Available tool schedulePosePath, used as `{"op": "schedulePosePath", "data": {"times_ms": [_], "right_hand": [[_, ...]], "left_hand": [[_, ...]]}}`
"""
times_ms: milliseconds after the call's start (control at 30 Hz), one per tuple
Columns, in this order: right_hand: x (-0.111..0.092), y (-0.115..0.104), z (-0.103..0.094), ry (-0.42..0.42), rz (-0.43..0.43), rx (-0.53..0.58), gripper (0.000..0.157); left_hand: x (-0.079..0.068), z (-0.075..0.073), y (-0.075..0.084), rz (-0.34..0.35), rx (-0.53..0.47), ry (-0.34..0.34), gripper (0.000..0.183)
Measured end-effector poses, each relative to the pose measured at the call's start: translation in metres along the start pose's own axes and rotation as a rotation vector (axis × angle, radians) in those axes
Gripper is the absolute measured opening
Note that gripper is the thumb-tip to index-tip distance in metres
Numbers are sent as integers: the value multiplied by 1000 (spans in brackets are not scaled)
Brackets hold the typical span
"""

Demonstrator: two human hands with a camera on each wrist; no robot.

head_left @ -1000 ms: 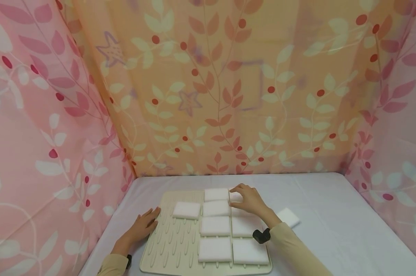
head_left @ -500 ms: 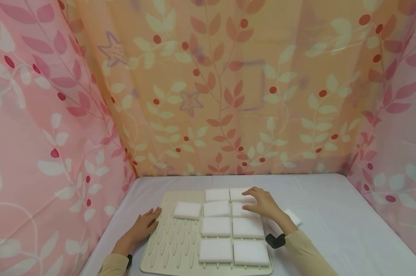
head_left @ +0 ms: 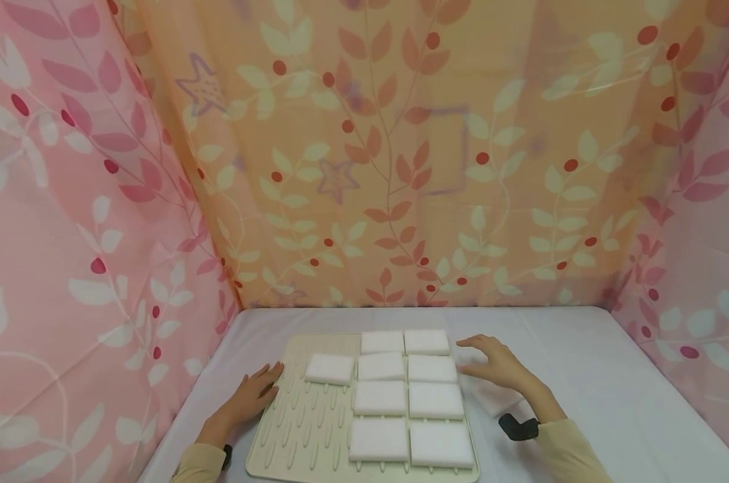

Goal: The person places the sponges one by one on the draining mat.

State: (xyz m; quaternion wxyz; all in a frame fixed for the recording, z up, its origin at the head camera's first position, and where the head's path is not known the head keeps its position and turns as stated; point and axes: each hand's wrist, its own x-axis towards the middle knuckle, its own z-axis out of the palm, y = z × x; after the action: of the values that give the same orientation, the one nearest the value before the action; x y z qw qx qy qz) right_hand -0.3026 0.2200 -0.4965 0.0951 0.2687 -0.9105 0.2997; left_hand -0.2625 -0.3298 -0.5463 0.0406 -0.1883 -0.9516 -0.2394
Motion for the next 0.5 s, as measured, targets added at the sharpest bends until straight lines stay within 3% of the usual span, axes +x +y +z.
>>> {"op": "schedulePosePath", "data": {"times_ms": [500], "right_hand": [[-33,31,-18,-56,16,45,61]], "left_hand": [[0,-2,3,16,15,18,50]]}}
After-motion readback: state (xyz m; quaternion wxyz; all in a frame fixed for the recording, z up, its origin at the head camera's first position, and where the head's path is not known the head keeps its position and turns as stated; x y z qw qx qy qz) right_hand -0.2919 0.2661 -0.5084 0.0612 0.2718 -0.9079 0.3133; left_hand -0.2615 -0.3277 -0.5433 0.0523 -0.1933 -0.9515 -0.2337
